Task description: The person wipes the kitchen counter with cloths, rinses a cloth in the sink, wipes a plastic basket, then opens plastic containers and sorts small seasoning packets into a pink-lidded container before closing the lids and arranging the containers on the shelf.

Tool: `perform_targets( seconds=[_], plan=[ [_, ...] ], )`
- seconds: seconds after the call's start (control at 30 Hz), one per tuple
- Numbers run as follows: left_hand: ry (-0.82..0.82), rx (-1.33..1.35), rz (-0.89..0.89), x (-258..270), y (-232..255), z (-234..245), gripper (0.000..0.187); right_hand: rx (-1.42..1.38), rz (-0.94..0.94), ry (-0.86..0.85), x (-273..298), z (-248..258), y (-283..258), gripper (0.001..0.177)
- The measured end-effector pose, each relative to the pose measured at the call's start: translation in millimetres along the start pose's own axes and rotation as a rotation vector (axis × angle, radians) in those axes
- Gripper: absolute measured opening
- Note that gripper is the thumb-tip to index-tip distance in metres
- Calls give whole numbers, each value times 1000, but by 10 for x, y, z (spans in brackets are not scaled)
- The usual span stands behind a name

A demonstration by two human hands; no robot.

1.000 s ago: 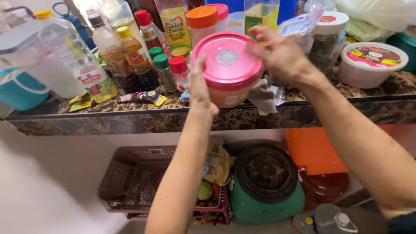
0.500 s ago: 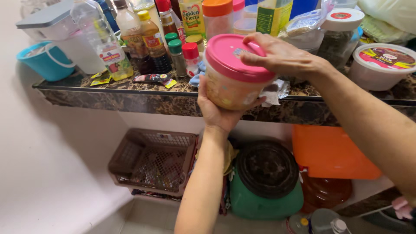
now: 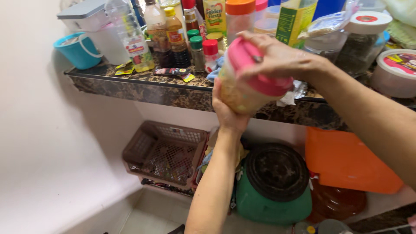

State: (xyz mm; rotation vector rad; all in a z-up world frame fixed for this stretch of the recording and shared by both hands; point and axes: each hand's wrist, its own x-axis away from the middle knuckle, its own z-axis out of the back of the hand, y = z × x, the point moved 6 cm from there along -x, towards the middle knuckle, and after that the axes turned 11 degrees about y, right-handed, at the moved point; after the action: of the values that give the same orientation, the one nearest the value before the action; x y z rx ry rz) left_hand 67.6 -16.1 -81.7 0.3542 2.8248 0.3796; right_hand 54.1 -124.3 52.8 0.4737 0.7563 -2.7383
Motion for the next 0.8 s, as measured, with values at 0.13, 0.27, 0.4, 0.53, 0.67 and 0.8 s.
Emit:
perform_targets(
  seconds=[0.13, 0.27, 0.4, 0.53, 0.67, 0.8],
  plan=[
    [1, 48, 192, 89, 27, 69, 78, 254, 432, -92, 73, -69, -326, 132],
    [-26, -44, 262, 102, 153, 109, 77, 25, 470, -138, 56, -84, -285, 129],
    [36, -98, 217, 76, 207, 196, 75, 47, 303, -211, 1, -257, -15, 139],
    [121, -184, 14, 12, 218, 327, 70, -55, 99, -38, -77, -317, 121, 115],
    [96, -135, 59, -14, 122, 367, 71, 16, 80, -98, 19, -306, 67, 125],
    [43, -42, 186, 40, -14, 390, 72, 180, 695, -240, 292, -271, -226, 123]
  ],
)
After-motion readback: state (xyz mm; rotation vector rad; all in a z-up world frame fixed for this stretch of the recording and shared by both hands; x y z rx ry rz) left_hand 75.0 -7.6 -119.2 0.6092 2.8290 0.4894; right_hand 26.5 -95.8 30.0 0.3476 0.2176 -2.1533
